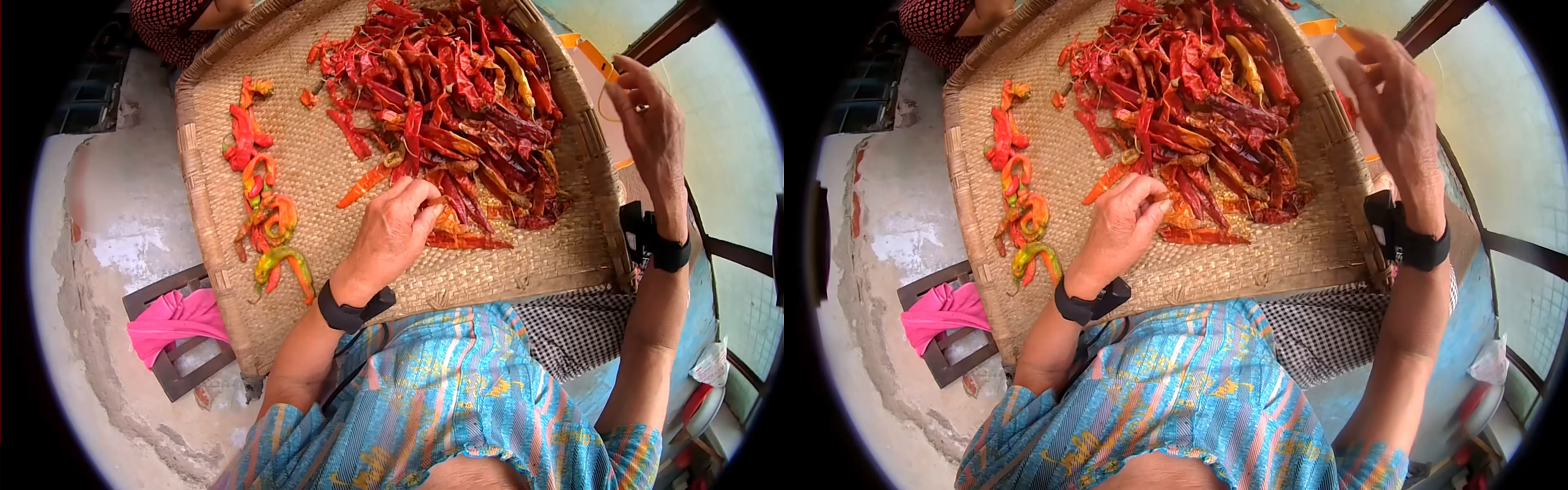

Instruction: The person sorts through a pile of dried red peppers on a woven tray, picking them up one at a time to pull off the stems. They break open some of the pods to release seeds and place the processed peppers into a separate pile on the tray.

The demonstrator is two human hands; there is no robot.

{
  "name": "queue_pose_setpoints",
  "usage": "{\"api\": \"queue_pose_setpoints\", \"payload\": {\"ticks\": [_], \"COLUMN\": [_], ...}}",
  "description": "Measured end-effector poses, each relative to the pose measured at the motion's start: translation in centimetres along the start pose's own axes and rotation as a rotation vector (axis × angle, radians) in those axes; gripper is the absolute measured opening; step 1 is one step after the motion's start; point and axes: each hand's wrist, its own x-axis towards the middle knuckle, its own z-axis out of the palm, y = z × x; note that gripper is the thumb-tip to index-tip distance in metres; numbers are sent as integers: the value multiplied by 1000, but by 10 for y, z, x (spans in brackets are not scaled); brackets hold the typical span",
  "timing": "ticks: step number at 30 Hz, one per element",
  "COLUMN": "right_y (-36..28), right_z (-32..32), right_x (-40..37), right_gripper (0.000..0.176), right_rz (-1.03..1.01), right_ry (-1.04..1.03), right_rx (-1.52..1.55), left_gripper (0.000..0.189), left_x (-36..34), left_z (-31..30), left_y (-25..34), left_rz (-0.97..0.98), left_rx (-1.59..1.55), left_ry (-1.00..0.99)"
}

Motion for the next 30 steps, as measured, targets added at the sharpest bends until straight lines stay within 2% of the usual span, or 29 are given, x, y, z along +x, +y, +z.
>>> {"api": "queue_pose_setpoints", "payload": {"ticks": [1,2,3,4,5,7,8,10,11,14,15,17,18,19,20,21,24,26,27,29,30], "right_y": [-20,-44,-70,-71,-79,-85,-84,-82,-80,-78,-77,-67,-54,-36,-10,-7,10,9,2,-29,-47], "right_z": [3,4,0,9,13,23,29,38,38,27,22,7,7,7,5,0,2,2,3,3,-1], "right_x": [-4,-4,-10,-13,-17,-22,-27,-37,-36,-23,-20,-10,-6,-1,2,5,8,10,10,3,1], "right_gripper": [38,41,48,57,58,46,46,28,28,13,12,10,12,13,18,24,25,24,24,22,22], "right_rz": [-52,-109,8,-212,-207,-214,-215,-127,-124,-221,-161,-54,-100,-146,-159,-60,-74,-279,-283,-205,-145], "right_ry": [-98,-285,-528,-621,-721,-799,-799,-714,-713,-575,-502,-356,-235,-115,-41,-37,33,141,140,-49,-222], "right_rx": [172,358,417,382,404,498,498,523,522,516,516,402,396,391,206,107,-70,-452,-451,30,168], "left_gripper": [11,10,10,9,8,9,11,14,14,14,14,14,18,18,19,20,21,22,21,19,18], "left_x": [3,6,10,15,19,25,29,33,33,32,31,23,16,10,4,-2,-11,-13,-13,-13,-12], "left_z": [-1,-2,-3,-4,-3,4,8,13,15,21,16,-2,-2,-1,-1,0,10,13,14,13,11], "left_y": [4,10,17,26,33,36,37,42,43,41,39,31,20,15,12,10,7,5,4,3,3], "left_rz": [-53,-107,-106,-168,-228,-180,-159,-126,-124,-126,-124,-30,9,10,73,137,168,184,177,166,123], "left_rx": [-111,-221,-220,-348,-479,-476,-516,-597,-598,-740,-739,-205,-90,-89,-34,20,81,134,104,75,19], "left_ry": [21,42,41,46,52,64,90,119,117,208,207,-39,-160,-159,-204,-249,-208,-184,-185,-185,-210]}}
